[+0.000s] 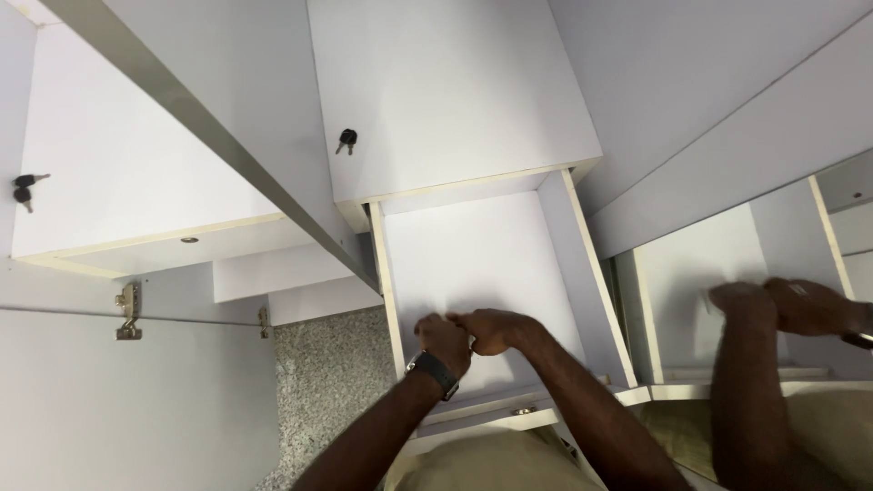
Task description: The person cleans the interior of a white cabinet and its drawer using a white cloth. They wipe the bottom shelf, the sides, and the inside of the drawer, then close the drawer and continue wiping the cabinet surfaces.
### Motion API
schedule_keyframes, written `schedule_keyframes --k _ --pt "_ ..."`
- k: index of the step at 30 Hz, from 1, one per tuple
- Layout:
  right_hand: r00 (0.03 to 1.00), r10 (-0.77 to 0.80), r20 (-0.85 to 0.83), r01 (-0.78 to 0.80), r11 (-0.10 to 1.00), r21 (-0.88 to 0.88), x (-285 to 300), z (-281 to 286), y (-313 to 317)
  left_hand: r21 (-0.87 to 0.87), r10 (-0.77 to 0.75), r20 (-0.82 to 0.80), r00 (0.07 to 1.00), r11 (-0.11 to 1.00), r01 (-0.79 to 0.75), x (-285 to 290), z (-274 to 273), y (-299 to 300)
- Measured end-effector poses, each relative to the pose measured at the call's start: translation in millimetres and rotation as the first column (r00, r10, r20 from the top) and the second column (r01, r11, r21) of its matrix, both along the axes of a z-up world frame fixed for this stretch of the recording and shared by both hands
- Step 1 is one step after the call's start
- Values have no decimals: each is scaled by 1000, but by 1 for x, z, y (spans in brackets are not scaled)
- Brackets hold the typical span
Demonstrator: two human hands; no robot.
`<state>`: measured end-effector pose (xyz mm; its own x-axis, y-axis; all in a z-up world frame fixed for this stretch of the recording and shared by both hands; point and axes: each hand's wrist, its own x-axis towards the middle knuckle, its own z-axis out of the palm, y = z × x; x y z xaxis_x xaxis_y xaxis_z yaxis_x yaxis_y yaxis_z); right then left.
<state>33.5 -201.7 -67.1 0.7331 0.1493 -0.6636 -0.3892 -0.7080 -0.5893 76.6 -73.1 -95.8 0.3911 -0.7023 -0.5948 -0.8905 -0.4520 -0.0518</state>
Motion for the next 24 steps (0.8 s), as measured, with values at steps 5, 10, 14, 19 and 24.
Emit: schedule_keyframes --k 5,10,14,19,24 --pt "979 169 -115 -178 981 -74 -4 -4 -10 62 56 -214 975 997 -44 -18 19 8" --pt "997 -2 83 7 998 -56 -10 -23 -33 12 20 -95 995 1000 -19 -21 -21 0" --pt "963 -270 10 268 948 -171 -7 -8 -38 -261 133 -78 988 954 -149 -2 -39 -4" --pt "932 -319 171 358 886 -296 -2 -2 -33 -467 211 30 977 867 -173 20 -35 -20" --pt "941 -330 74 335 876 -347 1 -7 -32 -564 256 -97 962 782 -265 30 1 -18"
